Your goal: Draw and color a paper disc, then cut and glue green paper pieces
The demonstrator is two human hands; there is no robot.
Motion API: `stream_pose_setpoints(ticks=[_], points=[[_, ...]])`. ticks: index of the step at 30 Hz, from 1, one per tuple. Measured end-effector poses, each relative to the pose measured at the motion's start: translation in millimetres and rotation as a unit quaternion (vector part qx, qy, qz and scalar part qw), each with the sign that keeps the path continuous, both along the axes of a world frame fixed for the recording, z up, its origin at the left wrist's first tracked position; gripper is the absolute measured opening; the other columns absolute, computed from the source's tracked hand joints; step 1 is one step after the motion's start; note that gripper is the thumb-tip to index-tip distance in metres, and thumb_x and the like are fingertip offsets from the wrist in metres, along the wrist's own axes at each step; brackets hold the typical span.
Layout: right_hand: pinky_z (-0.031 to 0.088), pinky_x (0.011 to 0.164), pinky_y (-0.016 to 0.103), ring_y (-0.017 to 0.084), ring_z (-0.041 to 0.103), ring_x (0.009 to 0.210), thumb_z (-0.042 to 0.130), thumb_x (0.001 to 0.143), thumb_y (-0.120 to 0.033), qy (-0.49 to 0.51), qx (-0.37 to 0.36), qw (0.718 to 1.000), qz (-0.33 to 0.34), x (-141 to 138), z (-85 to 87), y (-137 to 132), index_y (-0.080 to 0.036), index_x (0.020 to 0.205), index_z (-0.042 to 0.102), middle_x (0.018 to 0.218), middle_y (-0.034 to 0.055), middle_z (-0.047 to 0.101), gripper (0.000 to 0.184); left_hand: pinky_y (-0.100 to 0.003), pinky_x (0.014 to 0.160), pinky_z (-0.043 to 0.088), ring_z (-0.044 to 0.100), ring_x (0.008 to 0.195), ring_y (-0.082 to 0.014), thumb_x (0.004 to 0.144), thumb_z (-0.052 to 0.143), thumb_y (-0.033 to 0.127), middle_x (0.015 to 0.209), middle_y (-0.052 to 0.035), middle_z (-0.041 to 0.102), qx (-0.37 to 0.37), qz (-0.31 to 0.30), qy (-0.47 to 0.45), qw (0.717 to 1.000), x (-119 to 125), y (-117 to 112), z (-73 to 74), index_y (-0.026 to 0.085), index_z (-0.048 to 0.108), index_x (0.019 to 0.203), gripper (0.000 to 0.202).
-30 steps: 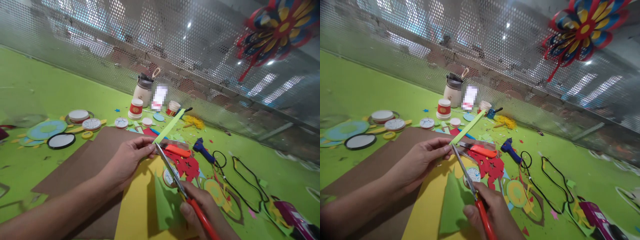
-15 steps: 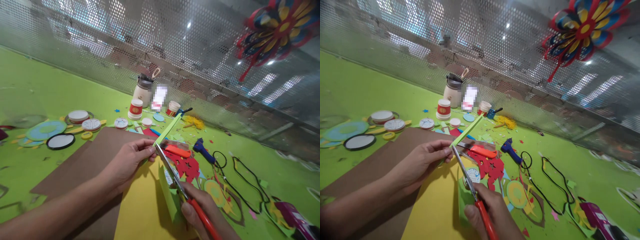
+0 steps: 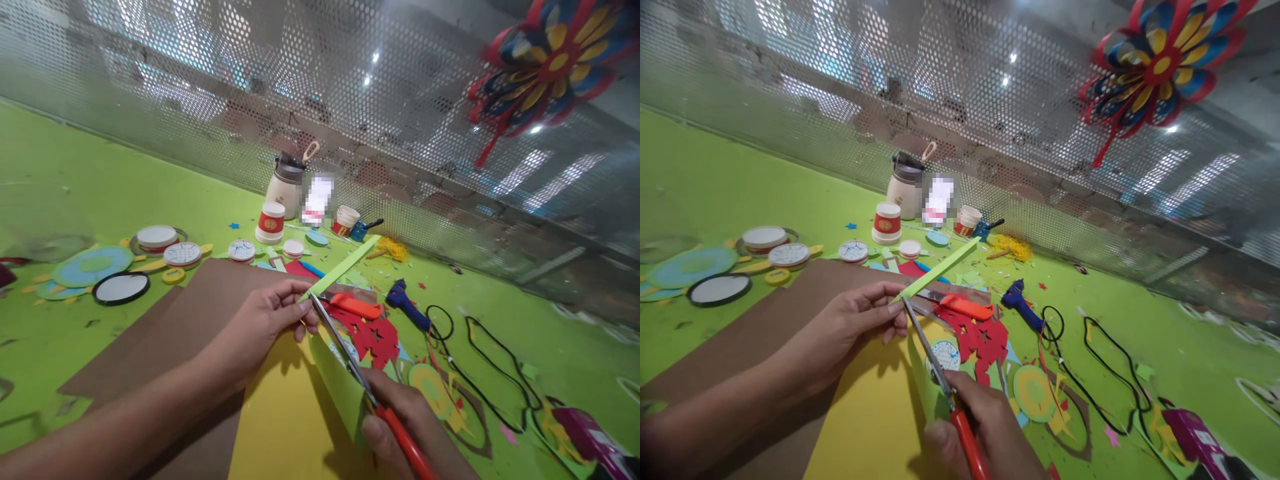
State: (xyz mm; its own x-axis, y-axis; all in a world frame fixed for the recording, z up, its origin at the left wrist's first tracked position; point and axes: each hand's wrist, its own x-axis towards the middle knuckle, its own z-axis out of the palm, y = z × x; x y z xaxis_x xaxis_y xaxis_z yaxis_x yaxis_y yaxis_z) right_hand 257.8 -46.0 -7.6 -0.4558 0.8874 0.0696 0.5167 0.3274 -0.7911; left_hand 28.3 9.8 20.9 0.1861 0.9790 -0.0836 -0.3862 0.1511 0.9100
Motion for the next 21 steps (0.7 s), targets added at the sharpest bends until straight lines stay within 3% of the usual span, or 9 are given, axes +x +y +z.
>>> stream_pose_setpoints(ticks=[4, 8, 12, 17, 21], points=[[0.026, 0.049, 0.024, 0.012, 0.037, 0.053, 0.039, 0.089, -0.069, 0.008, 0.001, 1.0, -0.008, -3.8, 4.9, -1.6, -0.015, 0.113, 0.063, 0.061, -0.0025, 0.043, 0.063, -0.026, 0.057, 0.04, 0.057, 0.063, -0.0154, 0.084, 0.062, 0.031, 0.069, -0.0042, 0.069, 0.028, 0.0, 0.024, 0.999, -1.4, -1.8, 2.9, 0.016, 0.068, 0.09, 0.017], [0.025, 0.049, 0.024, 0.011, 0.034, 0.052, 0.039, 0.088, -0.071, 0.015, -0.008, 1.0, -0.003, -6.5, 5.9, -1.6, -0.015, 0.108, 0.064, 0.06, -0.0035, 0.04, 0.065, -0.026, 0.058, 0.04, 0.052, 0.058, -0.0138, 0.091, 0.051, 0.036, 0.065, -0.0049, 0.067, 0.026, 0.016, 0.06, 0.998, -1.7, -1.9, 5.5, 0.016, 0.064, 0.072, 0.03], [0.025, 0.047, 0.024, 0.013, 0.038, 0.054, 0.036, 0.088, -0.072, 0.016, -0.023, 1.0, -0.008, -5.5, 4.8, -1.4, -0.015, 0.108, 0.064, 0.061, -0.001, 0.044, 0.067, -0.024, 0.056, 0.038, 0.052, 0.055, -0.0116, 0.085, 0.061, 0.03, 0.062, -0.0012, 0.064, 0.007, -0.005, 0.032, 0.999, -1.5, 0.8, 4.1, 0.016, 0.064, 0.086, 0.014], [0.025, 0.048, 0.026, 0.013, 0.033, 0.05, 0.038, 0.088, -0.071, 0.004, -0.015, 1.0, -0.016, -2.4, 8.2, -2.0, -0.018, 0.111, 0.065, 0.058, -0.0028, 0.038, 0.064, -0.025, 0.059, 0.04, 0.056, 0.057, -0.0131, 0.085, 0.064, 0.031, 0.064, -0.0015, 0.066, 0.012, -0.044, 0.02, 0.999, -4.0, 3.8, 0.6, 0.015, 0.061, 0.108, 0.028], [0.026, 0.047, 0.026, 0.013, 0.031, 0.049, 0.038, 0.088, -0.072, -0.004, -0.009, 1.0, -0.007, 0.1, 9.5, -1.2, -0.018, 0.114, 0.065, 0.058, -0.0035, 0.035, 0.065, -0.025, 0.056, 0.038, 0.058, 0.056, -0.0138, 0.084, 0.066, 0.033, 0.063, -0.003, 0.068, 0.017, -0.071, 0.027, 0.997, -8.7, 4.8, 2.3, 0.016, 0.06, 0.108, 0.03]])
